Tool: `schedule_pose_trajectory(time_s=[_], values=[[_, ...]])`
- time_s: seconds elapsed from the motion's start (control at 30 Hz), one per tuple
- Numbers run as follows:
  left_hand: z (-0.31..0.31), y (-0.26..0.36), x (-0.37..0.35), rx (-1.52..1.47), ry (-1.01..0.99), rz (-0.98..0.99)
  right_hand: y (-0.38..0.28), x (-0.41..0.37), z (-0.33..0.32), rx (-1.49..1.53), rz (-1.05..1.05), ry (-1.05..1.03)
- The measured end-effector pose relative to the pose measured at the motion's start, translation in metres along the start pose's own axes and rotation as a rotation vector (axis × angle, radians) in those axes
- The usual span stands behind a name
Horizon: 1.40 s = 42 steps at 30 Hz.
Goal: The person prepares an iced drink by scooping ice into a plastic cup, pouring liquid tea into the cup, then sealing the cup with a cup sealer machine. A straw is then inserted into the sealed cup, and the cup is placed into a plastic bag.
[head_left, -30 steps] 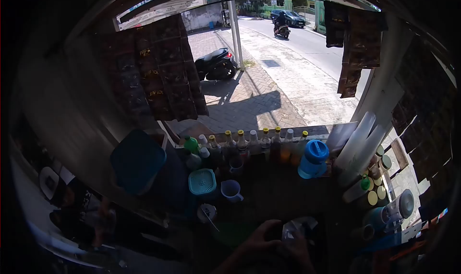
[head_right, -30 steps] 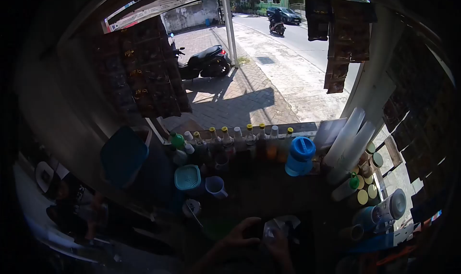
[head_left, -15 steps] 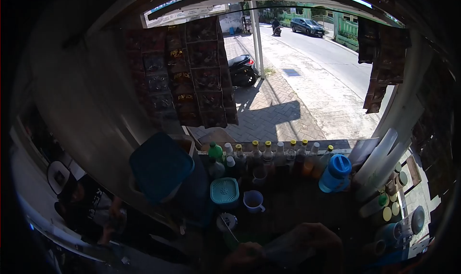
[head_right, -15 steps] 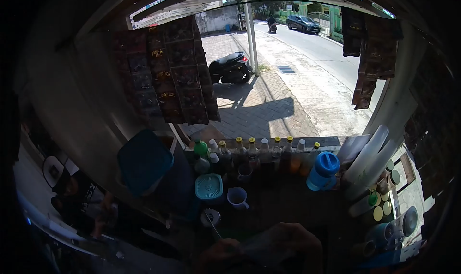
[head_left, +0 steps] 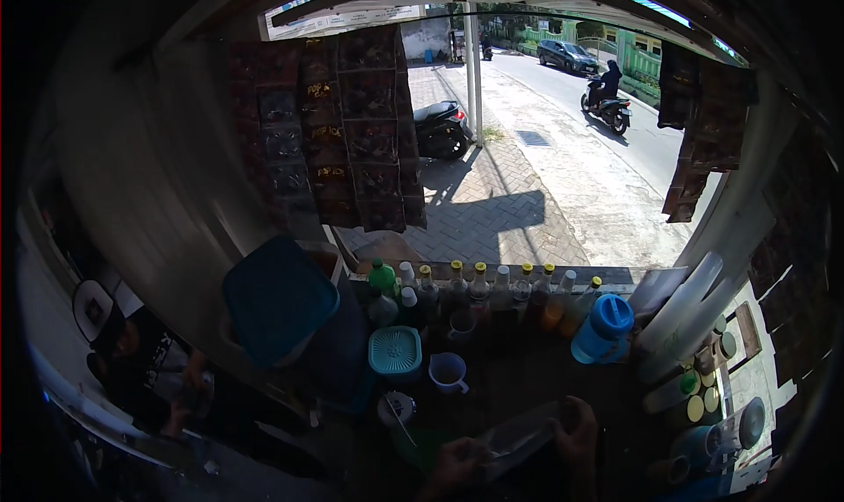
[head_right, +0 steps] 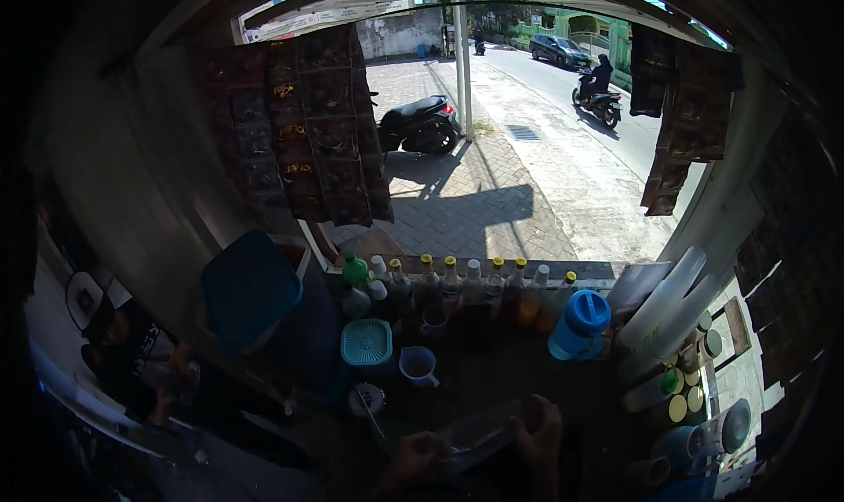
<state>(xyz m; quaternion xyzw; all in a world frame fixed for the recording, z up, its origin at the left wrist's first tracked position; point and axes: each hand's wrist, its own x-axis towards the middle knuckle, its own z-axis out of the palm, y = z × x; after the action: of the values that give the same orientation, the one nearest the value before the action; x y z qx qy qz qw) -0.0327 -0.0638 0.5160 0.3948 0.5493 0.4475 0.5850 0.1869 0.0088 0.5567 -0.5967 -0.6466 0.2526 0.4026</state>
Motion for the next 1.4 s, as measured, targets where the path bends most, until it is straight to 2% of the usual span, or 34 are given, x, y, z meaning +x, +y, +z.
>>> schedule_pose_trajectory(time_s=[0.03,0.07,0.13,0.17,0.2,0.23,0.3,0.33,0.37,0.43,0.47,0.5,0.57,0.6,0.67,0.7,0.77,0.8,0.83,0.9,0.93,0.97,1.03,1.07,1.1,1.13,1.17,1.23,1.27,1.3,1.37,1.4], values=[[0.002,-0.006,0.001,-0.007,0.001,0.0,-0.009,-0.006,0.005,-0.356,-0.222,0.268],[0.004,-0.018,0.003,-0.001,0.003,-0.002,-0.024,-0.013,0.007,-0.241,-0.158,0.247],[0.009,-0.036,0.011,0.002,-0.009,-0.003,-0.03,-0.035,0.016,0.08,0.177,-0.047],[0.01,-0.044,0.012,-0.019,-0.011,0.049,-0.027,-0.044,0.023,0.118,0.146,-0.217],[0.012,-0.045,0.012,-0.041,-0.01,0.101,-0.02,-0.057,0.047,0.39,0.133,-0.254],[0.014,-0.045,0.012,-0.043,-0.017,0.099,-0.011,-0.068,0.058,0.386,0.138,-0.25],[0.017,-0.035,0.008,-0.295,-0.053,-0.194,-0.021,-0.08,0.066,0.427,0.159,-0.292],[0.012,-0.04,0.009,-0.246,-0.103,-0.117,-0.015,-0.08,0.065,0.426,0.169,-0.287],[0.01,-0.043,0.01,-0.244,-0.109,-0.122,-0.003,-0.075,0.065,0.475,0.205,-0.335],[0.005,-0.047,0.008,-0.298,-0.201,-0.2,0.018,-0.069,0.061,0.578,0.28,-0.429],[0.009,-0.033,0.002,-0.389,-0.191,-0.301,0.018,-0.066,0.056,0.597,0.34,-0.392],[0.006,-0.041,0.006,-0.388,-0.193,-0.303,0.011,-0.056,0.046,0.534,0.425,-0.376],[-0.005,-0.068,0.012,0.079,-0.259,-0.398,0.032,-0.051,0.05,0.606,0.53,-0.204],[-0.006,-0.071,0.011,0.081,-0.262,-0.404,0.05,-0.05,0.055,0.773,0.612,-0.168],[-0.006,-0.07,0.008,-0.303,-0.273,-0.403,0.071,-0.045,0.058,1.222,0.845,-0.085],[-0.003,-0.065,0.008,-0.305,-0.27,-0.409,0.074,-0.046,0.053,1.221,0.852,-0.085],[0.004,-0.053,0.012,-0.794,-0.036,-0.337,0.073,-0.046,0.043,1.543,0.992,-0.184],[-0.01,-0.075,0.021,-0.959,-0.041,-0.412,0.076,-0.047,0.048,1.498,1.014,-0.233],[-0.021,-0.098,0.026,-0.962,-0.029,-0.413,0.077,-0.051,0.049,1.495,1.023,-0.242],[-0.03,-0.089,0.032,-1.26,0.005,-0.387,0.046,-0.054,0.041,1.218,0.916,-0.513],[-0.014,-0.028,0.026,-1.065,0.203,-0.45,0.024,-0.052,0.035,0.846,0.821,-0.63],[-0.018,-0.039,0.027,-1.07,0.214,-0.471,0.026,-0.057,0.034,0.84,0.844,-0.633],[-0.031,-0.068,0.035,-1.035,0.108,-0.366,0.043,-0.066,0.039,0.868,0.74,-0.869],[-0.022,-0.041,0.029,-1.002,0.113,-0.419,0.06,-0.071,0.051,1.015,0.744,-0.758],[-0.015,-0.013,0.027,-0.969,0.114,-0.46,0.032,-0.061,0.049,1.201,0.892,-0.446],[-0.047,-0.087,0.041,-1.484,-0.558,-0.336,0.024,-0.044,0.05,1.373,1.02,-0.293],[-0.041,-0.083,0.032,-1.494,-0.546,-0.352,0.021,-0.04,0.05,1.534,1.153,-0.122],[-0.02,-0.052,0.017,-0.398,-0.169,-0.265,0.087,-0.045,0.054,2.043,0.947,-0.443],[-0.009,-0.049,0.014,-0.413,-0.099,-0.265,0.066,-0.035,0.048,1.712,1.016,-0.291],[-0.003,-0.055,0.011,-0.417,-0.108,-0.285,0.048,-0.027,0.04,1.389,1.081,-0.271],[0.003,-0.071,0.015,-0.294,0.087,-0.241,0.052,-0.027,0.047,1.383,0.792,-0.341],[0.003,-0.077,0.016,-0.335,0.191,-0.266,0.046,-0.031,0.045,1.381,0.808,-0.331]])
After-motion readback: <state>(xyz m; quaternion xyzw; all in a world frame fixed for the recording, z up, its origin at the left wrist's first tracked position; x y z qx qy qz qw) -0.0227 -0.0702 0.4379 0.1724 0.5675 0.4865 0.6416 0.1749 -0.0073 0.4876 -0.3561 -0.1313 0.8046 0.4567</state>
